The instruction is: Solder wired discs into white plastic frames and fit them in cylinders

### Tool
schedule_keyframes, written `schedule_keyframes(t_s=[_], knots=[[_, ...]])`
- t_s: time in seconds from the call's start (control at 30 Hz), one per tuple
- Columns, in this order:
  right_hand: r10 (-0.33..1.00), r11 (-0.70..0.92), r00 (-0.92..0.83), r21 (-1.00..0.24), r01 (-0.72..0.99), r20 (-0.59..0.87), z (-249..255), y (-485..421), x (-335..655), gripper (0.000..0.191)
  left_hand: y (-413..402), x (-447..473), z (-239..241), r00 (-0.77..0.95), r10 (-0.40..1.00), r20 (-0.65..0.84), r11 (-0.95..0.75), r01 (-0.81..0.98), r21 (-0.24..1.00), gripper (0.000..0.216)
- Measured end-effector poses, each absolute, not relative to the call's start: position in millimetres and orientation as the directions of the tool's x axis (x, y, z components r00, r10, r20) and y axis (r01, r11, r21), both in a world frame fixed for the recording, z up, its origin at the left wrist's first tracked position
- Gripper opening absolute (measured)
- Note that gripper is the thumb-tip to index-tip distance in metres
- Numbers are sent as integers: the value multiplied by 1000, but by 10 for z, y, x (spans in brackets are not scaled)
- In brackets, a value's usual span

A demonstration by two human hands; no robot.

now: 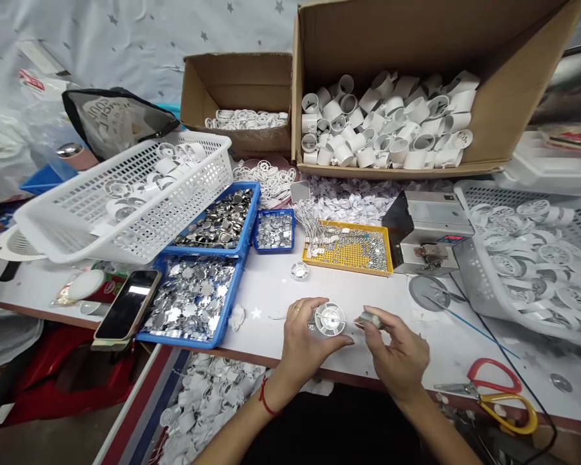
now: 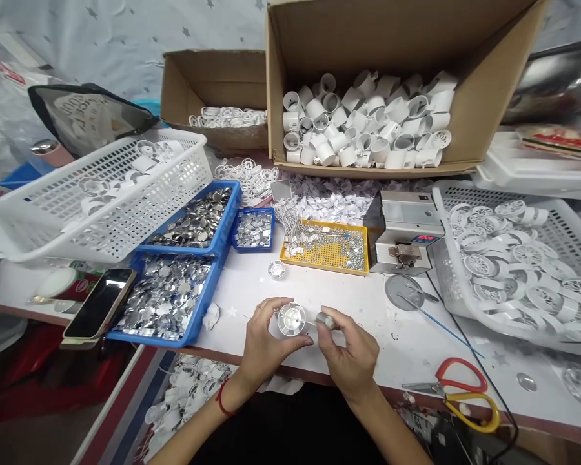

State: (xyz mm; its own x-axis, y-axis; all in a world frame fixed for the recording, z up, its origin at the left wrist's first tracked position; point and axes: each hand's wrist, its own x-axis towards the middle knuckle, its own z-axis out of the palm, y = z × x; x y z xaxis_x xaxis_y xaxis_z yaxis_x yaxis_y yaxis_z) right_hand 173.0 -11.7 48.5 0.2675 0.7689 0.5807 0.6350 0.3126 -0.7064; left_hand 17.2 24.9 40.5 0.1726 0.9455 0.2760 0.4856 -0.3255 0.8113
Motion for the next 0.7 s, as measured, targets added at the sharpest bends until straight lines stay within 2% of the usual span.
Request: schedule_keyframes(t_s=[0.13,0.23,0.33,0.43,0.53,0.63,0.7], knots=[[861,336,114,-722,605,496,591,-75,1658,18,273,181,391,240,851,468,-496,663,561,44],[886,257,188,-788,559,423,579,-71,1581,14,297,195,379,282,797,535,-540,730,419,35],[907,153,261,-838,524,329,501,-65,1514,9,309,217,352,316,739,595,-583,742,330,29],[915,70,312,-861,504,257,453,-47,1494,14,307,232,314,342,711,614,-608,738,293,24],[959,0,248,-876,483,137,487,-31,1548,17,297,224,276,338,746,574,-571,768,290,22],[992,-61,128,-902,428,-6,537,-16,1644,20,290,205,251,328,779,533,-549,768,329,26],[986,-122,147,-930,347,-74,530,5,1705,21,287,201,243,336,789,514,-562,734,381,29]])
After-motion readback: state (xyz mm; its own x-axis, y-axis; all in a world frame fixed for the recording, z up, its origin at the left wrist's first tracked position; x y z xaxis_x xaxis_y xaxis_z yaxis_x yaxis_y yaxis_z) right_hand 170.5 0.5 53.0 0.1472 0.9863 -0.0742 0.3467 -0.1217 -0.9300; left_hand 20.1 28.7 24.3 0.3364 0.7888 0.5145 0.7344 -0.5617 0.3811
